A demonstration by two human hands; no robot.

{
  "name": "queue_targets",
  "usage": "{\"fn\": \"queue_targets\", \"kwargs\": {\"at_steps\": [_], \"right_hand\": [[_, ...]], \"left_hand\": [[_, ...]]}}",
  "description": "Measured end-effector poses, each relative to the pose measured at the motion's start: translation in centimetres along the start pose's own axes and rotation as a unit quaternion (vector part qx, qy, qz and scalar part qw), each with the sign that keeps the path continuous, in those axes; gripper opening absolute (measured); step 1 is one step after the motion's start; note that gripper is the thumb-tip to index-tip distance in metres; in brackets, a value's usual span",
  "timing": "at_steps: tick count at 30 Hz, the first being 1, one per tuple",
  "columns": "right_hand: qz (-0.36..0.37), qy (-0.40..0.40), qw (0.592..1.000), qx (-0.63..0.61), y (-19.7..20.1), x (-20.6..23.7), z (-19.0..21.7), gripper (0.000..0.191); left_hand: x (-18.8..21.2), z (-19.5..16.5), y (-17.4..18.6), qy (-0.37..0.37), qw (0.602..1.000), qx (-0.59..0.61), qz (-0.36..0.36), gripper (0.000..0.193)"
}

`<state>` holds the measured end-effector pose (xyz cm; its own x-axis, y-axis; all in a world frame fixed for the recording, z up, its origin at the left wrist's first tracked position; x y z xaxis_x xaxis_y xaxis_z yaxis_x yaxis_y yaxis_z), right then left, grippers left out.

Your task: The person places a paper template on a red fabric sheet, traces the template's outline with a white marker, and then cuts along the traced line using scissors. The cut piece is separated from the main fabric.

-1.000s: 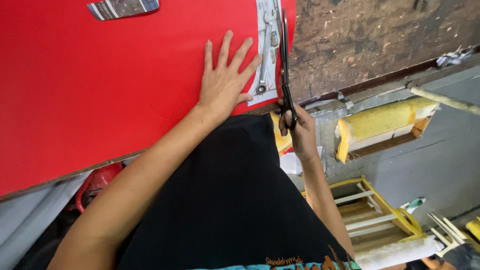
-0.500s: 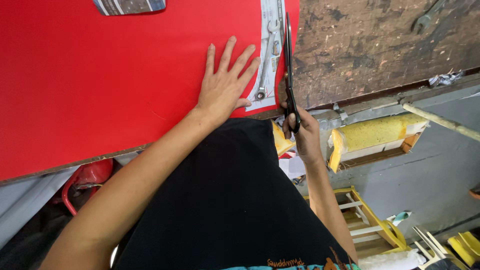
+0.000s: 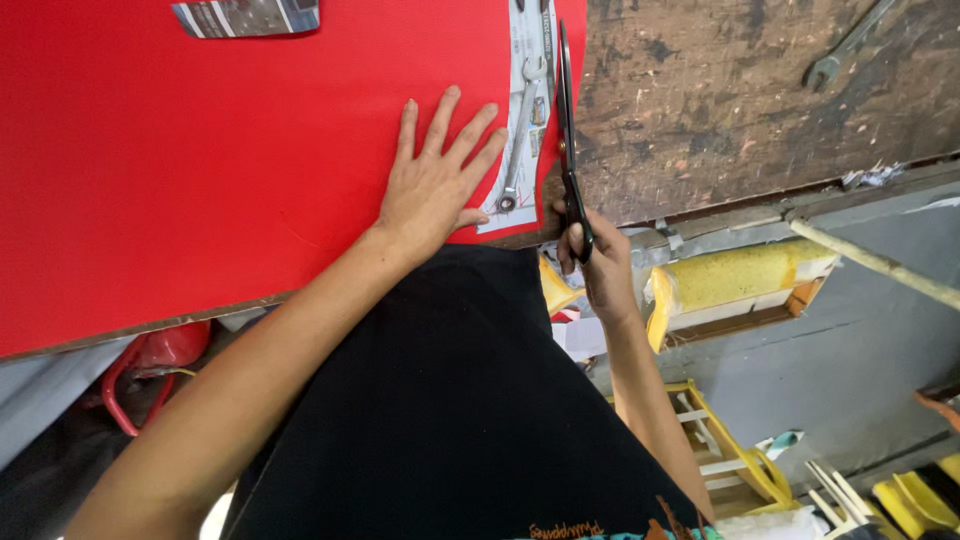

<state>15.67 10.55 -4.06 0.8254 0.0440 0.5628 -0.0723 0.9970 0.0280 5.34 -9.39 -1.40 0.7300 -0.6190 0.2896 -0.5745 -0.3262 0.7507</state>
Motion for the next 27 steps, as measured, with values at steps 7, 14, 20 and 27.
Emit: {"fn": "queue_targets", "kwargs": {"at_steps": [7, 14, 20, 27], "right_hand": [[0.005, 0.001, 1.000, 0.018, 0.4, -1.0, 0.4, 0.047], [0.022, 0.003, 1.000, 0.008, 0.9, -2.3, 0.9, 0.047], [0.027, -0.011, 0.999, 0.020, 1.4, -2.8, 1.1, 0.047], [0.026, -0.017, 1.000, 0.002, 1.2, -4.1, 1.8, 0.046]], "left_hand": [[0.1, 0.0, 0.3, -0.002, 0.999, -0.033, -0.003, 0.108], [-0.2, 0.1, 0.1, -0.003, 0.999, -0.049, -0.001, 0.108], [-0.2, 0.4, 1.0, -0.026, 0.998, 0.026, -0.049, 0.082], [-5.6, 4.6, 6.7, -0.064, 0.969, 0.016, -0.238, 0.042]]}}
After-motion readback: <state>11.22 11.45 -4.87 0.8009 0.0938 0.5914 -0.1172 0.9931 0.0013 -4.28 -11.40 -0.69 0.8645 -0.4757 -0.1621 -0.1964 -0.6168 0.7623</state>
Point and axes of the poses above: each hand's wrist, its own x-axis away from the middle knuckle, its own y-axis out of the back of the hand, z = x × y, the point moved 8 cm from there along -x, towards the middle knuckle, and after that the axes turned 13 degrees about x, right-handed, at the moved point
